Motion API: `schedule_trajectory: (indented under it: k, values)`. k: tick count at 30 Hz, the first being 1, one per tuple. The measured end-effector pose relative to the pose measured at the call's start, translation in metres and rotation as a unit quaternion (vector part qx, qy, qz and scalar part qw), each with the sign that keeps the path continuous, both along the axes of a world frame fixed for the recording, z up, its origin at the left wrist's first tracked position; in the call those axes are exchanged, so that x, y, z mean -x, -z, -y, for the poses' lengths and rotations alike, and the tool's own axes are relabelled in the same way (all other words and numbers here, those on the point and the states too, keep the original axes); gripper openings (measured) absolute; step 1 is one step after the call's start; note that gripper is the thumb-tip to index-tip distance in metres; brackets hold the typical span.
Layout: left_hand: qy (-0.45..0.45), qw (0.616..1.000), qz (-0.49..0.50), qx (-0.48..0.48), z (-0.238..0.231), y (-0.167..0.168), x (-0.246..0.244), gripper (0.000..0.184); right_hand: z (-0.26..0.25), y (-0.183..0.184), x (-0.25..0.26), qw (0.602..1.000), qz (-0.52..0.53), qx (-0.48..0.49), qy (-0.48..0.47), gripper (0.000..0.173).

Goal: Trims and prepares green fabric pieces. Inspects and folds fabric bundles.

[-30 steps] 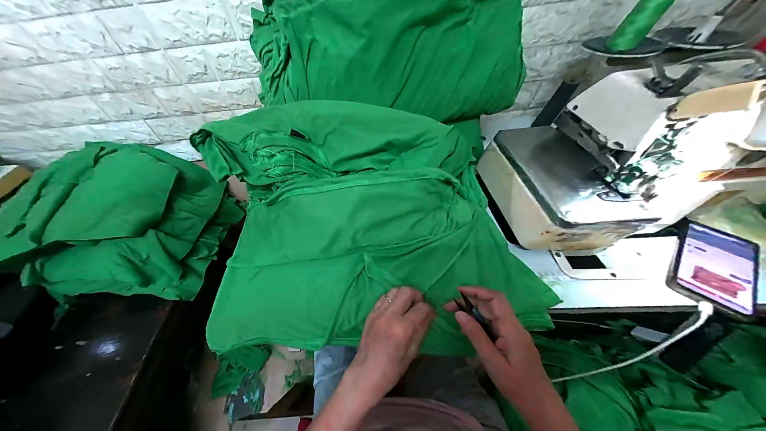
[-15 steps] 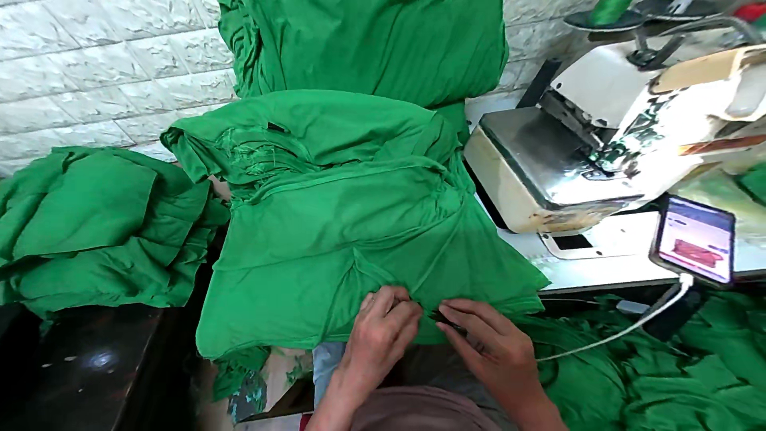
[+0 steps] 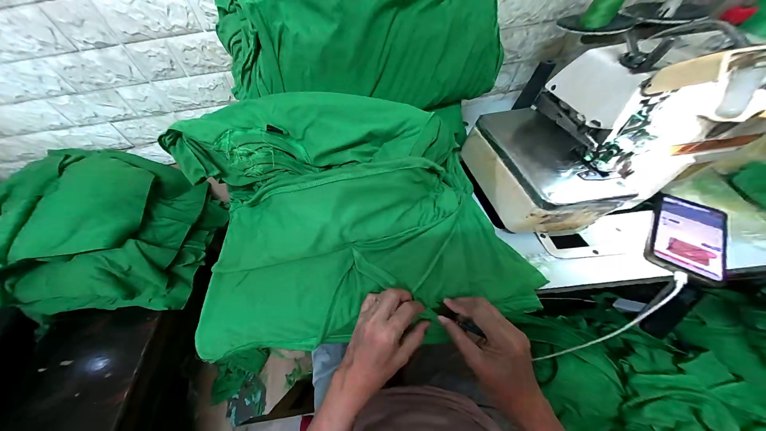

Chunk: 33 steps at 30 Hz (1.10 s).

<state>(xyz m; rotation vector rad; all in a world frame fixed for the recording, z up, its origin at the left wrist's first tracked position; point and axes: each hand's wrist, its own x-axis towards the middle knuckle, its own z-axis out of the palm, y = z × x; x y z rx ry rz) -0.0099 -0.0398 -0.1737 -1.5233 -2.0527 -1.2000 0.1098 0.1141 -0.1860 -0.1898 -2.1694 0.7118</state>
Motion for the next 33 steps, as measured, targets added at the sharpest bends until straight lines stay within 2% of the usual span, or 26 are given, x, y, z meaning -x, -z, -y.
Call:
schedule_trajectory:
  k: [3,10,16,24,29,33]
  values:
    - [-0.014,1.0,-0.018,0.019,-0.003,0.001,-0.005,0.01,-0.002,0.004,-0.005,1.0,-0.001,0.012,-0.015,0.023]
    - [0.008,0.999,0.03,0.026,0.004,-0.005,-0.003,0.01,-0.004,0.008,-0.009,0.999,0.002,-0.044,-0.029,0.02]
    - [-0.06,0.996,-0.057,0.023,-0.006,0.004,-0.01,0.008,-0.002,0.011,-0.008,0.999,-0.01,-0.025,-0.028,0.021]
    - [0.02,0.999,0.039,0.027,0.006,-0.005,-0.003,0.01,0.002,0.011,-0.004,0.999,-0.01,-0.052,-0.015,0.019]
    - [0.034,0.998,0.043,0.025,0.008,-0.004,-0.002,0.01,0.005,0.01,0.0,0.998,-0.022,-0.059,0.007,0.018]
    - [0.052,0.992,0.112,0.012,0.014,-0.011,0.0,0.008,0.002,0.008,-0.003,0.998,-0.033,-0.051,0.021,0.017]
